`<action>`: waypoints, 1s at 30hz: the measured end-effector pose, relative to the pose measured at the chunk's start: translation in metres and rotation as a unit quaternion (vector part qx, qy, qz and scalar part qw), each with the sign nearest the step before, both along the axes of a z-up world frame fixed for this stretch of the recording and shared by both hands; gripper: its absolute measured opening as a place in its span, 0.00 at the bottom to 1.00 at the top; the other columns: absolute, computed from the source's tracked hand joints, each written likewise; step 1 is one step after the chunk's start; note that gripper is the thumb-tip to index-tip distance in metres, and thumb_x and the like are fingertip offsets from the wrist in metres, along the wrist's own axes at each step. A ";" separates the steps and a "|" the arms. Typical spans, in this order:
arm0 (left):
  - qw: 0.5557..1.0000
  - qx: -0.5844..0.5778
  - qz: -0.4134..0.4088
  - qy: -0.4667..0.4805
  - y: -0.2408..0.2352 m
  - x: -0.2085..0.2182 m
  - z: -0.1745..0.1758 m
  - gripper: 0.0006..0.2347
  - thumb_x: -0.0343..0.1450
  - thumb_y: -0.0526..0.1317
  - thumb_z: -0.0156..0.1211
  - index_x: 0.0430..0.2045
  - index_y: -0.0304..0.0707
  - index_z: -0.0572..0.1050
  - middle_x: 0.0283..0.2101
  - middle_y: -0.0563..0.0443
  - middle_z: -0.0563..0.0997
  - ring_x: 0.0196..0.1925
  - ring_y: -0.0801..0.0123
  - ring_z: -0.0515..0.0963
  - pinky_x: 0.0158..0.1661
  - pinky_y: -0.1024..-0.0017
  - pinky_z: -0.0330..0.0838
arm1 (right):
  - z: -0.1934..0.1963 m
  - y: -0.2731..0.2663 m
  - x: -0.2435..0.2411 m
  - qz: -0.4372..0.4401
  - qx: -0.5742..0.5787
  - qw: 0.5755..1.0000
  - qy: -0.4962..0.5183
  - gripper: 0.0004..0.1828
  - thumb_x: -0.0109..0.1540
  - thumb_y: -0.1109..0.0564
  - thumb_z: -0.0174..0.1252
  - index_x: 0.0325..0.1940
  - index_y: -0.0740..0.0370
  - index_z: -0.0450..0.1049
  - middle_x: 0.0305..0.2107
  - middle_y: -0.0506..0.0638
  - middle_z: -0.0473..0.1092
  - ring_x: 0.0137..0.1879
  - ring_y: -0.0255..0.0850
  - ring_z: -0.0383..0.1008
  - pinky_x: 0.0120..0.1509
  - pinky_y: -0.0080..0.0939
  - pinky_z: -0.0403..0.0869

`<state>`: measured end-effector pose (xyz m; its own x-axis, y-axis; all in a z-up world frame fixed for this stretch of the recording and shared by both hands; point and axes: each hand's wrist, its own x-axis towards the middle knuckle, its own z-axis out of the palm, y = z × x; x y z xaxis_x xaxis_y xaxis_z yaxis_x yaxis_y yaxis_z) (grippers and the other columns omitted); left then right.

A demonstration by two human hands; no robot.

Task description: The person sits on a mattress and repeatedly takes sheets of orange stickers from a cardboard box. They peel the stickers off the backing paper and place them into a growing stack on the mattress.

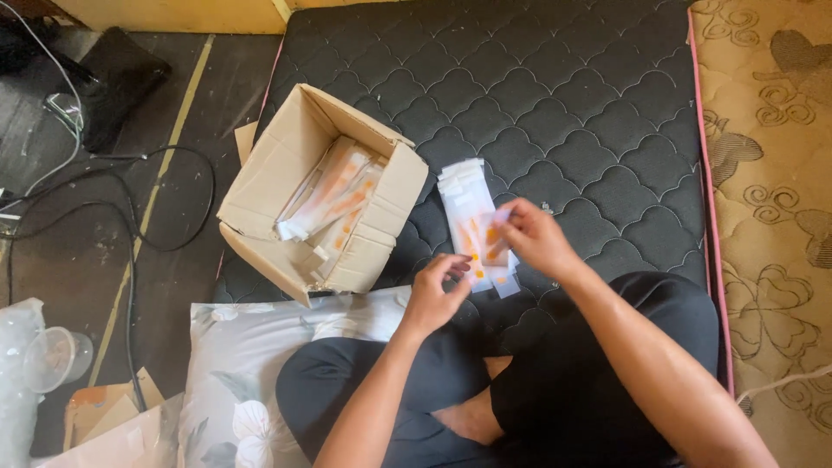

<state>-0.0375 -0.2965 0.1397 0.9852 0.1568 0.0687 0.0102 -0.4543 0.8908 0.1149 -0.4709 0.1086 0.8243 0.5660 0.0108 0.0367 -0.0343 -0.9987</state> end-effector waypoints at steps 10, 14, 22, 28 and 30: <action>0.984 -0.114 0.139 -0.012 0.024 -0.003 -0.043 0.04 0.71 0.38 0.65 0.31 0.38 0.83 0.22 0.47 0.79 0.25 0.73 0.77 0.32 0.72 0.74 | -0.003 0.029 -0.085 0.015 -0.120 0.991 0.052 0.12 0.64 0.54 0.61 0.52 0.52 0.72 0.36 0.51 0.82 0.40 0.39 0.84 0.46 0.39 0.80; 0.974 -0.131 0.186 -0.022 0.020 0.013 -0.043 0.03 0.71 0.36 0.64 0.31 0.39 0.84 0.20 0.51 0.77 0.24 0.78 0.72 0.31 0.76 0.71 | 0.007 0.029 -0.079 0.067 -0.029 0.985 0.158 0.17 0.59 0.60 0.67 0.51 0.59 0.72 0.36 0.54 0.80 0.38 0.38 0.80 0.46 0.40 0.80; 0.938 -0.207 0.278 -0.001 0.036 0.018 -0.028 0.04 0.72 0.39 0.64 0.33 0.41 0.83 0.23 0.57 0.77 0.29 0.78 0.70 0.35 0.76 0.70 | 0.010 0.036 -0.097 0.230 -0.082 0.949 0.200 0.13 0.57 0.57 0.71 0.43 0.65 0.80 0.28 0.57 0.80 0.25 0.36 0.75 0.33 0.34 0.77; 0.957 -0.182 0.228 0.010 0.047 0.048 -0.001 0.04 0.70 0.41 0.66 0.30 0.42 0.83 0.13 0.55 0.73 0.21 0.78 0.71 0.29 0.77 0.70 | 0.004 0.037 -0.095 0.257 -0.069 0.943 0.199 0.08 0.57 0.60 0.71 0.37 0.65 0.82 0.23 0.52 0.77 0.21 0.30 0.68 0.30 0.30 0.72; 0.970 -0.149 0.190 0.020 0.050 0.062 0.001 0.03 0.69 0.41 0.67 0.29 0.45 0.83 0.12 0.56 0.74 0.17 0.78 0.73 0.26 0.79 0.67 | 0.010 0.034 -0.090 0.218 -0.032 0.953 0.210 0.07 0.56 0.60 0.72 0.34 0.65 0.81 0.23 0.50 0.75 0.22 0.30 0.68 0.29 0.30 0.72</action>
